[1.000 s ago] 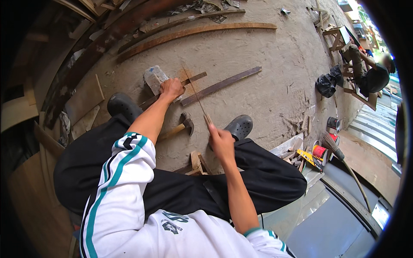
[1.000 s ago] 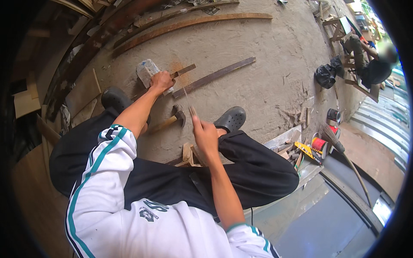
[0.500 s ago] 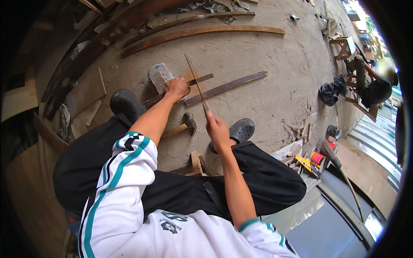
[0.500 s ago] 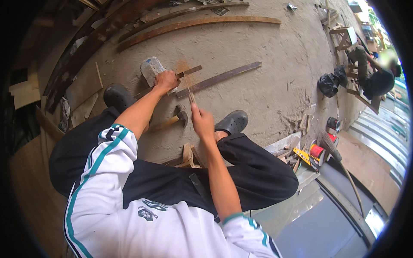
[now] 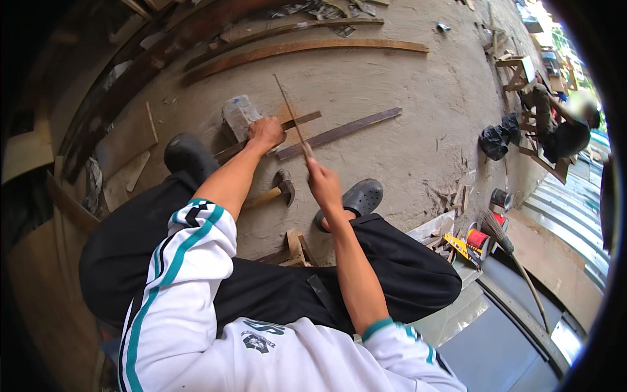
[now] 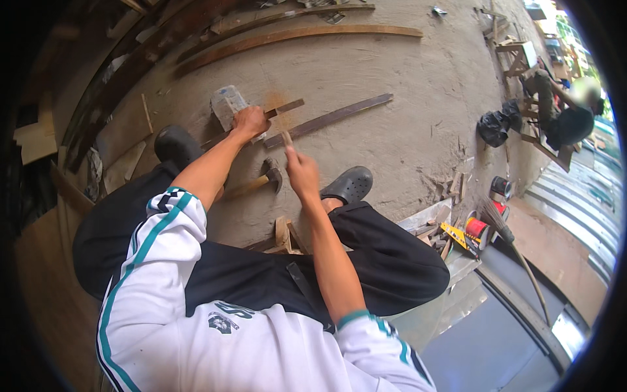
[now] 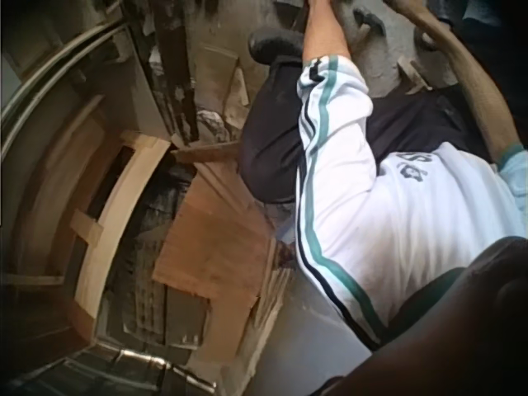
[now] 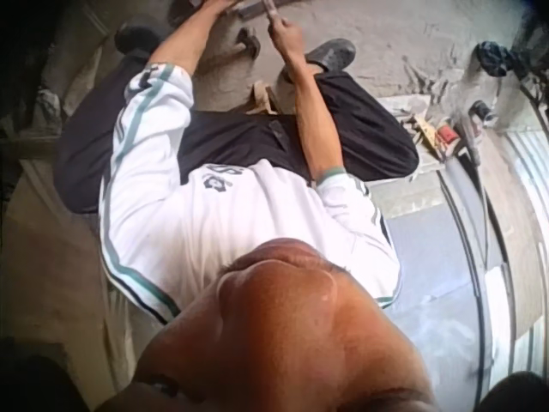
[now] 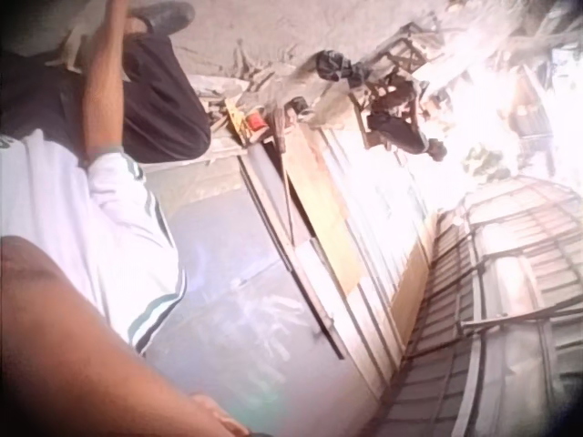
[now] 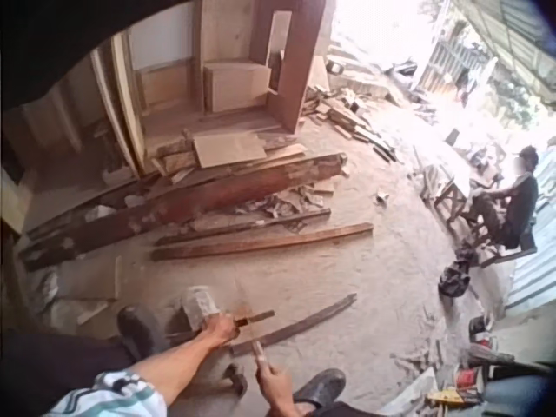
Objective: The person sits on the floor and uses a metal file to sharpen a long, thin metal bar resting on a concrete block. The person holds the bar with one hand and files it with the other, occasionally adjusting the bar's position.
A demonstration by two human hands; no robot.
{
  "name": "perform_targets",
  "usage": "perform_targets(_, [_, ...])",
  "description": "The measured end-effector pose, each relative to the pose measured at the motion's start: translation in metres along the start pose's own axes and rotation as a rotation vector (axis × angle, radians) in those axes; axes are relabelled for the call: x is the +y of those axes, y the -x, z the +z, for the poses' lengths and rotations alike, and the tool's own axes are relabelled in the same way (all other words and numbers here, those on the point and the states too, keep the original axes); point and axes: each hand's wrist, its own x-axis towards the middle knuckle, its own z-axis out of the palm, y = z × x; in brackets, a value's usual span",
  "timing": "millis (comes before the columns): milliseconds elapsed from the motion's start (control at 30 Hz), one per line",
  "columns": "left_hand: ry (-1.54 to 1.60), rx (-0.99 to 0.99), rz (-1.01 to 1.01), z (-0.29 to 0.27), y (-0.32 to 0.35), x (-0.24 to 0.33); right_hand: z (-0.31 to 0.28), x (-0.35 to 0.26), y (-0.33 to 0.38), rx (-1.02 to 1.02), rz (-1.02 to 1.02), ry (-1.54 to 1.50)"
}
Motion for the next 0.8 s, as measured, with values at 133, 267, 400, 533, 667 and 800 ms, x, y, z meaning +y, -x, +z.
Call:
perform_targets(133, [-0.041,-0.004,-0.032,-0.003,-0.010,-0.003,0.007,-0.006,-0.017,-0.036,-0.001,0.004])
perform_targets(267, [-0.021,-0.028,-0.051,-0.011,0.003,-0.008,-0.045,-0.015,0.093,-0.056,0.030,0.043])
perform_targets(400, [-0.028,-0.027,-0.086,-0.013,0.006,-0.011,-0.034,-0.005,0.068,-0.062,0.015,0.017])
perform_targets(533, [-0.025,-0.067,-0.020,-0.005,-0.004,0.010,-0.005,-0.005,-0.007,-0.008,0.017,0.048])
perform_targets(667, [-0.045,0.022,-0.055,-0.006,-0.005,-0.013,-0.031,-0.034,0.069,-0.046,0.034,0.126])
perform_targets(800, [-0.050,0.009,-0.040,-0.003,-0.002,-0.014,-0.049,0.003,0.105,-0.017,0.003,0.020])
